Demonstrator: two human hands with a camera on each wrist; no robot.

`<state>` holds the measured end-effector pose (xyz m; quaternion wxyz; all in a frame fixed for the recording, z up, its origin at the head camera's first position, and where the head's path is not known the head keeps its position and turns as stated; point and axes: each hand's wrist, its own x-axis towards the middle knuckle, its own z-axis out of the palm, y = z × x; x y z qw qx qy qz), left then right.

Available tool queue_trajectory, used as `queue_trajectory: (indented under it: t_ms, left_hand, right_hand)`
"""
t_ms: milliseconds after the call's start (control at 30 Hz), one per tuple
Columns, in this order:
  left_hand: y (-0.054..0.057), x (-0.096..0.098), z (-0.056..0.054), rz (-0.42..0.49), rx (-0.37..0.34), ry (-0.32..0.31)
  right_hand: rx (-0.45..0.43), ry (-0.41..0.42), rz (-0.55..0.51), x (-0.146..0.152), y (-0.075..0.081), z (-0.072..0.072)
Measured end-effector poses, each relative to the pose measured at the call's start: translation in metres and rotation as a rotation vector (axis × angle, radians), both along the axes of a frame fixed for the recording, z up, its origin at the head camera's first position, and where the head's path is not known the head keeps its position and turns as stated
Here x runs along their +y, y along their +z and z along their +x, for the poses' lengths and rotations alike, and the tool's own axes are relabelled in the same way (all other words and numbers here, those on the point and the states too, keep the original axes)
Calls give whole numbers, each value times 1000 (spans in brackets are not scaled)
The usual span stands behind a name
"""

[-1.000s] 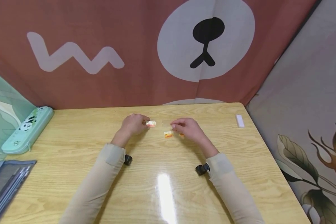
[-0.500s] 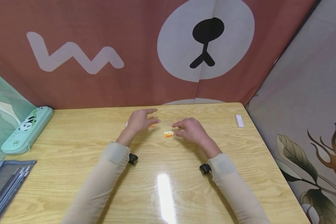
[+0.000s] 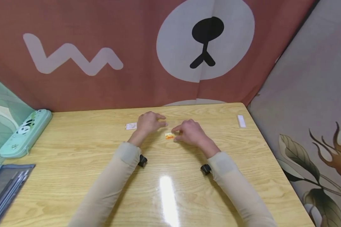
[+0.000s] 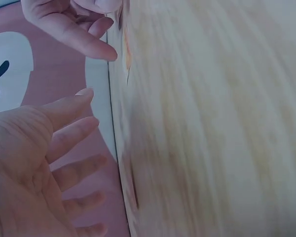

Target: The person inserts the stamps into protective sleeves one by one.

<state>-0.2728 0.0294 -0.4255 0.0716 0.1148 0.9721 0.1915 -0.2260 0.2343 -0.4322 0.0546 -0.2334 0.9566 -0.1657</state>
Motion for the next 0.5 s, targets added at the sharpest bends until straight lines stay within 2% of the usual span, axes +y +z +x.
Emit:
queue_trajectory:
  t_ms: [167, 333, 500]
  left_hand:
    - [-3, 2, -2, -5, -16, 9]
    - [-7, 3, -1, 8, -54, 17]
    - [-10, 5, 1, 11, -34, 30]
  right_hand:
    - [37, 19, 26, -2, -1, -3]
    - [36, 12, 43, -5, -1, -3]
    - [48, 13, 51, -9, -3, -4]
